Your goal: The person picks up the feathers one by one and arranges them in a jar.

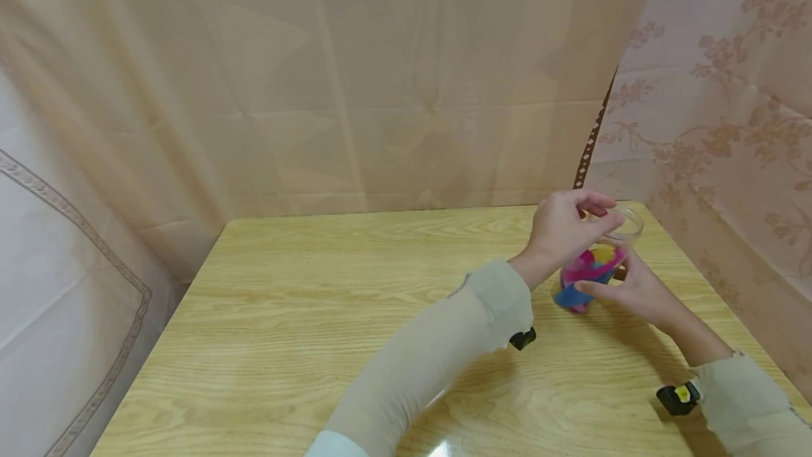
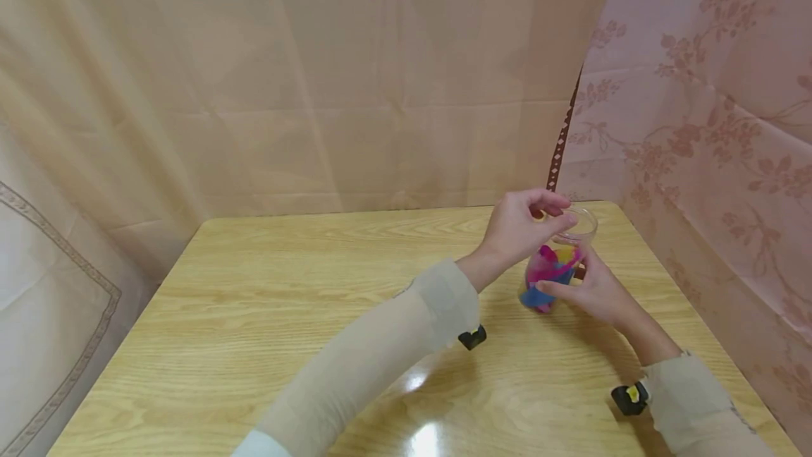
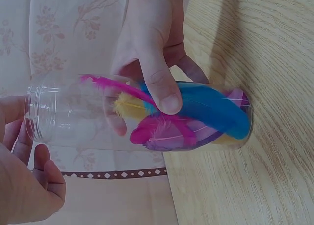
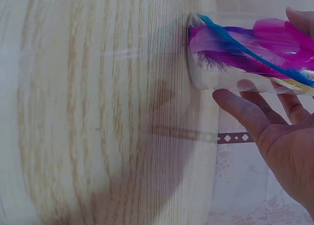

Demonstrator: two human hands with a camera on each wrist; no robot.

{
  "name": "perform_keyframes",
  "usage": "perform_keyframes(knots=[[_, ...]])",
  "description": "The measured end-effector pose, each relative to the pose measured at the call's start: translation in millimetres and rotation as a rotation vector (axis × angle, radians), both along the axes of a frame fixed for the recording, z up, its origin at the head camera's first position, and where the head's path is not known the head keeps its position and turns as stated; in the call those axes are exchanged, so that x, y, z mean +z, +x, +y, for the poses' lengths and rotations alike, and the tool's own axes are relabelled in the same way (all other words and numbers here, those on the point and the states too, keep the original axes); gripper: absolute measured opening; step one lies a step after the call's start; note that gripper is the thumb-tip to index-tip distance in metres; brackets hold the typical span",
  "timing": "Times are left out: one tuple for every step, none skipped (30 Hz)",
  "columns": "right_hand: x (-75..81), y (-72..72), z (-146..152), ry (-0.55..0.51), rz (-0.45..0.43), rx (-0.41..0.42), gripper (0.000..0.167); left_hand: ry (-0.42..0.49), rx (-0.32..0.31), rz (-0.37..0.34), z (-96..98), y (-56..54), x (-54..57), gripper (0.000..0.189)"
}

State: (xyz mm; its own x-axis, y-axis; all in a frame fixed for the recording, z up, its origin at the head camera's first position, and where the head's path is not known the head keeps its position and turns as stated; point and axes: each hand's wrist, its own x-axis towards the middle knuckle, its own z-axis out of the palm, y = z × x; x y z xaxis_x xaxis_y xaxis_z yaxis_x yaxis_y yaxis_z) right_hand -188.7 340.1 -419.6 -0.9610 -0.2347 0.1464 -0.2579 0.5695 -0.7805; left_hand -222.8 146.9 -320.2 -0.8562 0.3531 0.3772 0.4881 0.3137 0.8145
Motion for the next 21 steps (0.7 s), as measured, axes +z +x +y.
perform_keyframes(knots=[[0.0, -0.2, -1, 0.002, 0.000, -0.004, 0.084, 0.000, -0.003, -0.002, -1.0, -0.7, -0.3, 0.016], [-0.1, -0.4, -2, 0.003, 0.001, -0.008, 0.085, 0.000, -0.007, -0.005, -2.0, -1.3, -0.5, 0.016], [-0.2, -0.6, -3, 0.003, 0.002, -0.012, 0.085, 0.001, -0.011, -0.006, -3.1, -1.9, -0.8, 0.016], [-0.3, -1.0, -4, 0.003, 0.003, -0.016, 0.086, 0.001, -0.014, -0.007, -4.1, -2.5, -1.1, 0.016], [-0.5, -1.3, -5, 0.003, 0.005, -0.019, 0.086, 0.000, -0.017, -0.005, -5.1, -3.2, -1.4, 0.016], [-0.7, -1.6, -6, 0.003, 0.007, -0.022, 0.086, 0.001, -0.021, -0.005, -6.1, -3.7, -1.6, 0.016], [-0.9, -2.0, -7, 0.003, 0.011, -0.024, 0.086, 0.003, -0.025, -0.005, -7.2, -4.2, -1.9, 0.016], [-1.0, -2.2, -8, 0.004, 0.015, -0.025, 0.086, 0.004, -0.030, -0.004, -8.2, -4.8, -2.2, 0.016], [-1.2, -2.5, -9, 0.004, 0.018, -0.026, 0.086, 0.007, -0.035, -0.004, -9.4, -5.4, -2.5, 0.016], [-1.4, -2.8, -10, 0.006, 0.022, -0.027, 0.085, 0.009, -0.040, -0.001, -10.6, -6.1, -2.8, 0.016], [-1.6, -3.0, -11, 0.007, 0.025, -0.029, 0.085, 0.015, -0.047, 0.001, -11.8, -6.9, -3.2, 0.016], [-1.6, -3.3, -12, 0.008, 0.027, -0.031, 0.085, 0.020, -0.053, 0.001, -12.9, -7.6, -3.4, 0.017], [-1.5, -3.4, -13, 0.007, 0.027, -0.032, 0.085, 0.023, -0.060, 0.002, -14.2, -8.4, -3.7, 0.017], [-1.5, -3.5, -14, 0.008, 0.026, -0.035, 0.086, 0.025, -0.068, 0.004, -15.7, -9.1, -3.9, 0.018], [-1.3, -3.6, -15, 0.011, 0.025, -0.041, 0.086, 0.024, -0.078, 0.007, -17.4, -9.9, -4.0, 0.019], [-1.2, -3.5, -15, 0.011, 0.023, -0.044, 0.086, 0.023, -0.087, 0.007, -18.4, -10.0, -4.2, 0.021], [-1.0, -3.2, -16, 0.011, 0.019, -0.049, 0.086, 0.019, -0.099, 0.007, -19.9, -10.3, -4.3, 0.023], [-0.9, -3.0, -15, 0.011, 0.016, -0.053, 0.087, 0.013, -0.113, 0.008, -21.8, -10.9, -4.4, 0.025], [-0.7, -2.6, -15, 0.009, 0.012, -0.055, 0.087, 0.006, -0.132, 0.015, -24.2, -11.9, -4.7, 0.028], [-0.6, -2.5, -15, 0.010, 0.006, -0.063, 0.087, 0.002, -0.159, 0.021, -26.9, -13.2, -5.1, 0.032], [-0.5, -2.2, -14, 0.008, 0.002, -0.064, 0.087, -0.007, -0.183, 0.025, -30.0, -14.9, -5.8, 0.035]])
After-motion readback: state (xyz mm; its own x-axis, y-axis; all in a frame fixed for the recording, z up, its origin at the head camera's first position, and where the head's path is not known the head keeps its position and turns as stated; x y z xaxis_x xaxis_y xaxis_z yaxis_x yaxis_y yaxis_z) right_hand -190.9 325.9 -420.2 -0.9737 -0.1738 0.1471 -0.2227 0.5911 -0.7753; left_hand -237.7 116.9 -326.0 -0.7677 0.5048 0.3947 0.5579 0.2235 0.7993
